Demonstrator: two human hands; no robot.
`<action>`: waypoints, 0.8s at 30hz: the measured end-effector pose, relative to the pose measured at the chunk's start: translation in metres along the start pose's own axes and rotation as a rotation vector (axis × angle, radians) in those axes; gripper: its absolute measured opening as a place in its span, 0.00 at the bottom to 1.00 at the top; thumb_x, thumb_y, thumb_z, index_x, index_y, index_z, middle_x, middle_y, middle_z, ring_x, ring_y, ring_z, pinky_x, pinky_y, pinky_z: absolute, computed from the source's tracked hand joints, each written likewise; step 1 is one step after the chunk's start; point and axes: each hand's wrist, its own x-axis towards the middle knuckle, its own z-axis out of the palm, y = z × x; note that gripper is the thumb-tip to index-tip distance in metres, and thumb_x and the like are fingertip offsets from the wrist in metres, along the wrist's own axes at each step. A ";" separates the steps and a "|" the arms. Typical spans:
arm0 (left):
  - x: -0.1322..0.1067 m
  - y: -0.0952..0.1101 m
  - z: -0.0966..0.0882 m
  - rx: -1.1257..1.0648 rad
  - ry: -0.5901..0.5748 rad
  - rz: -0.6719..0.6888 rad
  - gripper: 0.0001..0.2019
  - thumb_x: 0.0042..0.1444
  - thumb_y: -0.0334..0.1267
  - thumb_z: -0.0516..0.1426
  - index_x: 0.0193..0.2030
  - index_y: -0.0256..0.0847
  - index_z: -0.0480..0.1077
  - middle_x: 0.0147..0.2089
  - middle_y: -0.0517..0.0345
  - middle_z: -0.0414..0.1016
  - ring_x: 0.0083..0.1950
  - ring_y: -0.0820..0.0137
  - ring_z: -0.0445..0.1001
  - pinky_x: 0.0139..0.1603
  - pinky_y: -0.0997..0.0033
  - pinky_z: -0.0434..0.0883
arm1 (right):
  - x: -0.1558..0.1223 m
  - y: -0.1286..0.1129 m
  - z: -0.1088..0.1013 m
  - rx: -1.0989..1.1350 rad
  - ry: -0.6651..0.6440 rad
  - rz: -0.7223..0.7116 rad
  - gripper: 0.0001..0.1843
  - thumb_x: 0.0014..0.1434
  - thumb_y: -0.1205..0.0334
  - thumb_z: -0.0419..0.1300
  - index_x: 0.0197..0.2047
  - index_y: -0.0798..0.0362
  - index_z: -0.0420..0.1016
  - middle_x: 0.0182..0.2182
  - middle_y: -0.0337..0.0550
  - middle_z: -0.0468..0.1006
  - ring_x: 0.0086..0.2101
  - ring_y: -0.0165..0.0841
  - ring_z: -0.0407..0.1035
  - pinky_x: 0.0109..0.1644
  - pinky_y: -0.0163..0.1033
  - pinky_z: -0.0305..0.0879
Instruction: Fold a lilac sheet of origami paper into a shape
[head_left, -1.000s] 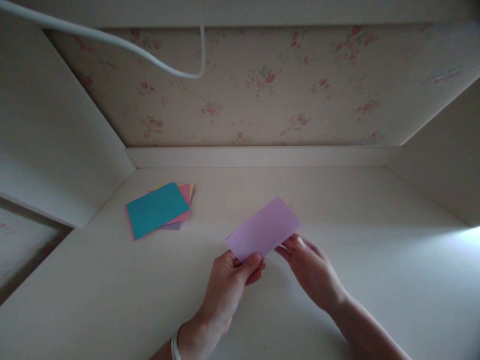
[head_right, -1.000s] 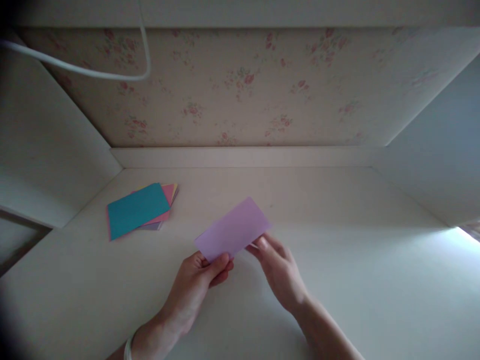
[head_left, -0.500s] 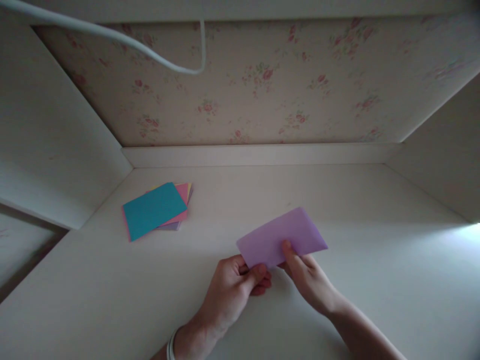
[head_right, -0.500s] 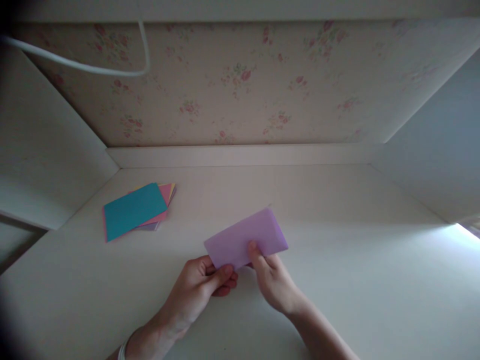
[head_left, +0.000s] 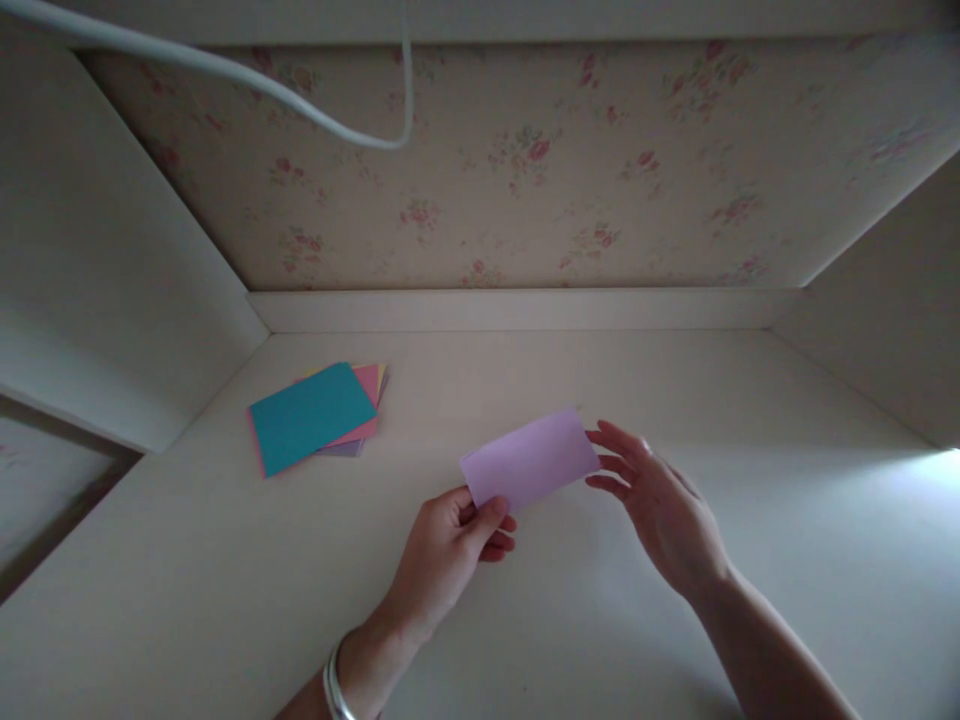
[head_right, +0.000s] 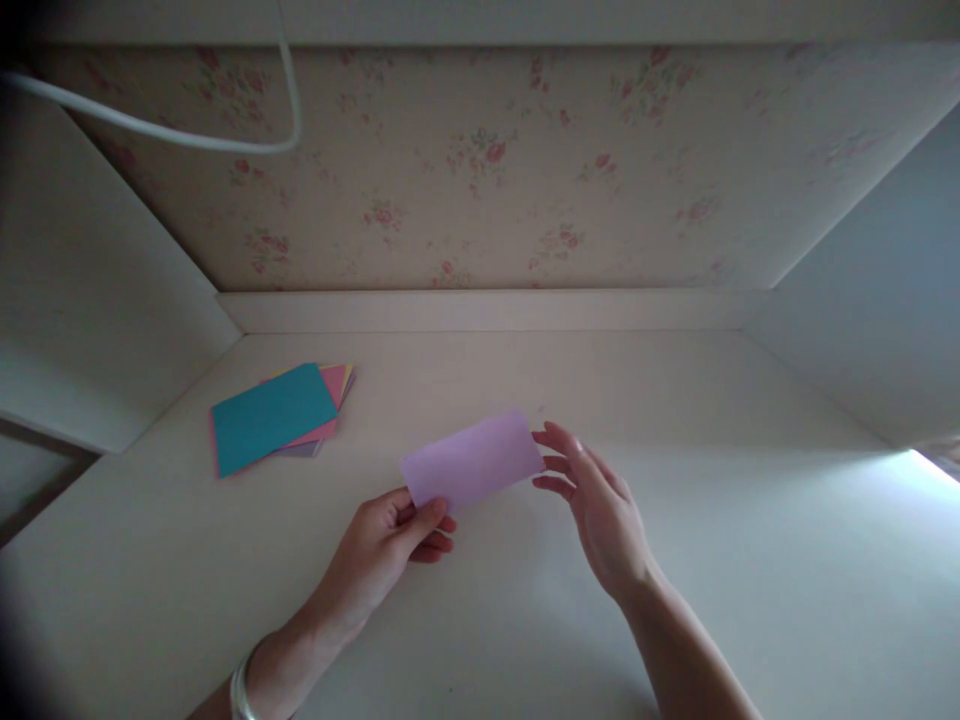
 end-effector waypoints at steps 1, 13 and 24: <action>0.000 0.000 0.000 0.018 -0.003 0.009 0.18 0.58 0.50 0.62 0.38 0.33 0.76 0.35 0.49 0.81 0.33 0.67 0.80 0.33 0.73 0.76 | -0.002 0.003 0.001 -0.040 -0.019 0.010 0.23 0.55 0.43 0.68 0.51 0.45 0.81 0.52 0.46 0.80 0.42 0.37 0.74 0.42 0.40 0.74; -0.002 0.001 -0.004 0.054 -0.032 0.027 0.17 0.61 0.49 0.59 0.42 0.34 0.74 0.37 0.50 0.80 0.34 0.67 0.80 0.34 0.72 0.76 | 0.000 0.011 0.000 -0.331 -0.009 -0.013 0.20 0.52 0.48 0.71 0.45 0.50 0.82 0.45 0.46 0.79 0.38 0.34 0.72 0.44 0.41 0.71; 0.002 -0.005 -0.003 0.080 -0.051 -0.002 0.23 0.60 0.56 0.59 0.47 0.35 0.72 0.39 0.48 0.80 0.35 0.66 0.80 0.34 0.70 0.76 | -0.002 0.015 -0.002 -0.406 -0.011 -0.009 0.24 0.56 0.45 0.67 0.52 0.49 0.82 0.52 0.49 0.77 0.50 0.41 0.71 0.50 0.39 0.69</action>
